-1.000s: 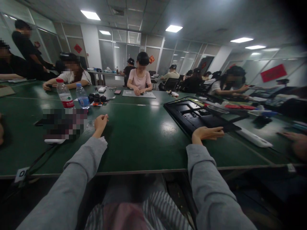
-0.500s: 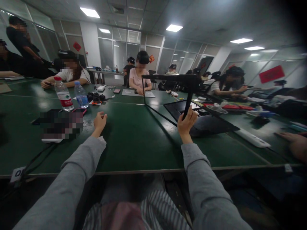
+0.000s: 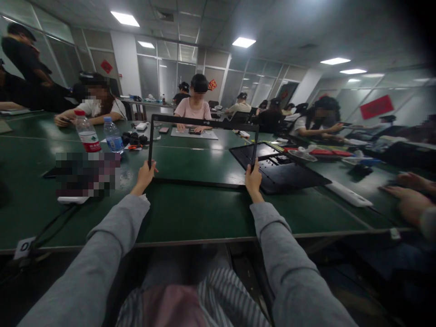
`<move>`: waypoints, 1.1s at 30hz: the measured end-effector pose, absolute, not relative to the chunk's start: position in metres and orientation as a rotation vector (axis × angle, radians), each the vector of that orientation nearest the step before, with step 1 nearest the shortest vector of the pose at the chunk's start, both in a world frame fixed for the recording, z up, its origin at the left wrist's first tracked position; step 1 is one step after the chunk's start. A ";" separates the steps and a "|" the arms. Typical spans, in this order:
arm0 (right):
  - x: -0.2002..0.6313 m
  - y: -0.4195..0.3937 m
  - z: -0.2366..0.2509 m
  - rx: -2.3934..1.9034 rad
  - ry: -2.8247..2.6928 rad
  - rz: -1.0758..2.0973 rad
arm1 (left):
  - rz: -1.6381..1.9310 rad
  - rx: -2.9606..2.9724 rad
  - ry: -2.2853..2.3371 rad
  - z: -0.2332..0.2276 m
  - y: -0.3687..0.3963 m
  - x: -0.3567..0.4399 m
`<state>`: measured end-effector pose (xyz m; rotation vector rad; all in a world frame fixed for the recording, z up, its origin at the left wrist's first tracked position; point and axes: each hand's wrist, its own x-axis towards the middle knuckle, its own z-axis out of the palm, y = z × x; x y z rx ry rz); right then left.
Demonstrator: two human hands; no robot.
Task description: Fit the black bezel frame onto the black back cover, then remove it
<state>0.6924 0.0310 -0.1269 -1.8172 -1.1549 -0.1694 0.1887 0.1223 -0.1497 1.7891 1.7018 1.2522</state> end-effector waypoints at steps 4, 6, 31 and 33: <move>0.702 0.039 -0.138 -1.922 -1.171 -0.003 | 1.185 1.753 1.929 -0.146 0.121 0.183; 0.706 0.044 -0.142 -1.921 -1.201 0.094 | 1.115 1.756 1.994 -0.143 0.120 0.181; 0.717 0.050 -0.157 -1.876 -1.363 0.149 | 0.790 1.921 2.165 -0.137 0.105 0.188; 0.715 0.048 -0.155 -1.870 -1.354 0.152 | 0.822 1.889 2.149 -0.136 0.102 0.189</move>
